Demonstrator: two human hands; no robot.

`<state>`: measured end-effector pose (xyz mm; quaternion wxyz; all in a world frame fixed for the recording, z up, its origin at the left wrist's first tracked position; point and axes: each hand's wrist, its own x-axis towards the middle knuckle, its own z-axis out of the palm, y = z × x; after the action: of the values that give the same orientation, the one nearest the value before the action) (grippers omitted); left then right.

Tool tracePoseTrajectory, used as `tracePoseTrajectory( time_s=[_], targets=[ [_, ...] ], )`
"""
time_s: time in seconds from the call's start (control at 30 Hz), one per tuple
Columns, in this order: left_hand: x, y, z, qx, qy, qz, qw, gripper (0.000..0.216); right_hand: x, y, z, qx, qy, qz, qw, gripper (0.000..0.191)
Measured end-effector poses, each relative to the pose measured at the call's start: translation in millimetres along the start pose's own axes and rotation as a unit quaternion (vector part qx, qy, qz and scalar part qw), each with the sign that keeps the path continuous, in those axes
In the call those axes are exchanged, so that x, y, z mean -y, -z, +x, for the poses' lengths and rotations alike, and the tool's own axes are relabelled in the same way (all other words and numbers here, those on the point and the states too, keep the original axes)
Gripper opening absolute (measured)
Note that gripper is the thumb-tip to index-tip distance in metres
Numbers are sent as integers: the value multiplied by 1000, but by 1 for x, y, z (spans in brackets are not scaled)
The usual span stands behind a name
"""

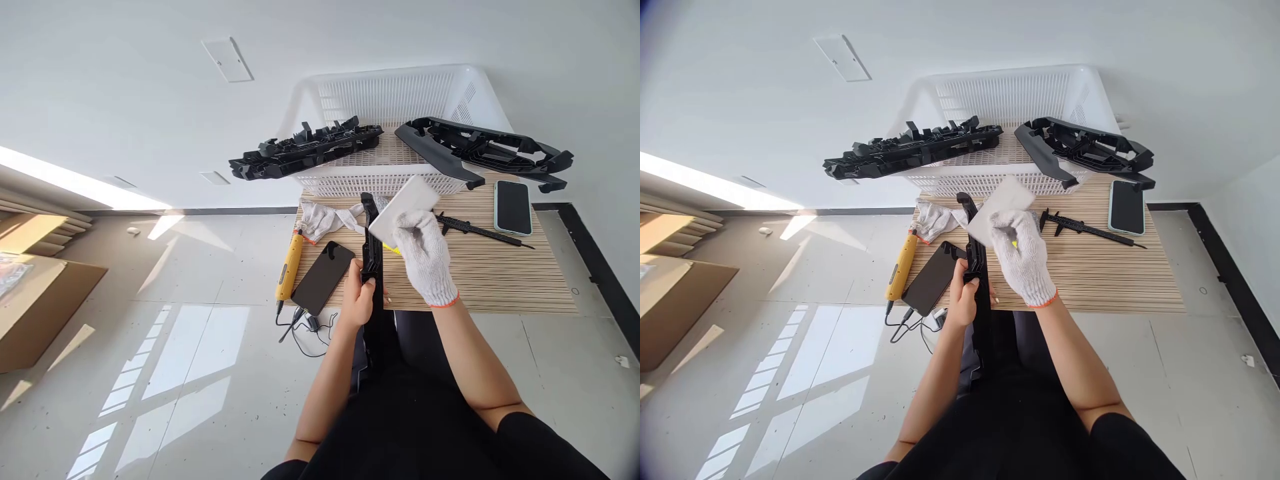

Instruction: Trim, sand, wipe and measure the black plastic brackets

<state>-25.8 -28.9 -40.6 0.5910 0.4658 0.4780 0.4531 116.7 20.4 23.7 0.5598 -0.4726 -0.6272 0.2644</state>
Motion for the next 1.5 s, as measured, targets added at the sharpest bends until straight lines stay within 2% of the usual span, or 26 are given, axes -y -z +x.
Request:
tracePoseTrajectory(
  time_s=[0.07, 0.1, 0.2, 0.3, 0.4, 0.53, 0.57, 0.63, 0.67, 0.77, 0.8, 0.83, 0.93, 1.0, 1.1, 1.13, 1.17, 1.27, 1.37, 1.43, 1.5],
  targets=[
    [-1, -1, 0, 3, -18, -17, 1000, 17, 0, -3, -2, 46, 6, 12, 999, 19],
    [-2, -1, 0, 3, -22, -23, 999, 17, -1, -5, -2, 48, 18, 3, 999, 21],
    [0, -1, 0, 1, -17, -36, 999, 21, -4, -8, -1, -26, 33, -12, 999, 22],
    [2, 0, 0, -8, -22, -48, 999, 29, -7, -8, 2, 11, 30, 14, 999, 25],
    [4, 0, 0, -6, -37, -43, 998, 35, -5, -6, 3, -9, 9, 36, 999, 27],
    [6, 0, 2, -4, -52, -26, 998, 37, -2, -5, 4, 51, 8, 37, 998, 24],
    [7, 0, 3, -6, -53, -25, 998, 36, -2, -5, 3, 33, 12, 20, 999, 23],
    [7, 0, 3, -7, -54, -26, 998, 36, -2, -5, 2, -50, 4, -10, 999, 22],
    [8, 0, 2, -5, -54, -27, 998, 36, -3, -4, 1, -64, -2, -13, 998, 22],
    [8, 0, 2, -7, -58, -40, 998, 34, -3, -2, -1, 43, 15, -17, 999, 23],
    [8, 0, 1, -12, -57, -42, 997, 33, -2, -1, -1, 57, 23, -27, 998, 22],
    [8, -1, 1, -17, -54, -39, 998, 32, -1, -1, -2, 41, 27, -44, 998, 22],
    [8, -1, 1, -25, -54, -18, 998, 32, 2, 2, -5, -59, 31, -108, 992, 24],
    [8, -1, 1, -25, -60, -19, 998, 33, 3, 5, -7, -32, 40, -137, 989, 36],
    [9, 0, 1, -22, -68, -34, 997, 34, -2, 12, -10, 71, 50, -149, 985, 84],
    [9, 0, 1, -21, -72, -33, 997, 33, -5, 14, -11, 94, 50, -149, 983, 91],
    [9, 0, 1, -19, -75, -30, 997, 33, -9, 16, -11, 103, 48, -149, 982, 90],
    [9, -1, 1, -20, -75, -23, 997, 31, -13, 21, -12, 60, 30, -126, 990, 56],
    [7, -2, 1, -20, -74, -17, 997, 31, -5, 21, -13, -2, -63, -12, 998, 32],
    [7, -3, 1, -20, -73, -11, 997, 31, 5, 17, -13, 24, -170, 85, 982, 29],
    [6, -3, 1, -18, -75, -10, 997, 31, 13, 12, -11, 89, -249, 136, 955, 30]
  ],
)
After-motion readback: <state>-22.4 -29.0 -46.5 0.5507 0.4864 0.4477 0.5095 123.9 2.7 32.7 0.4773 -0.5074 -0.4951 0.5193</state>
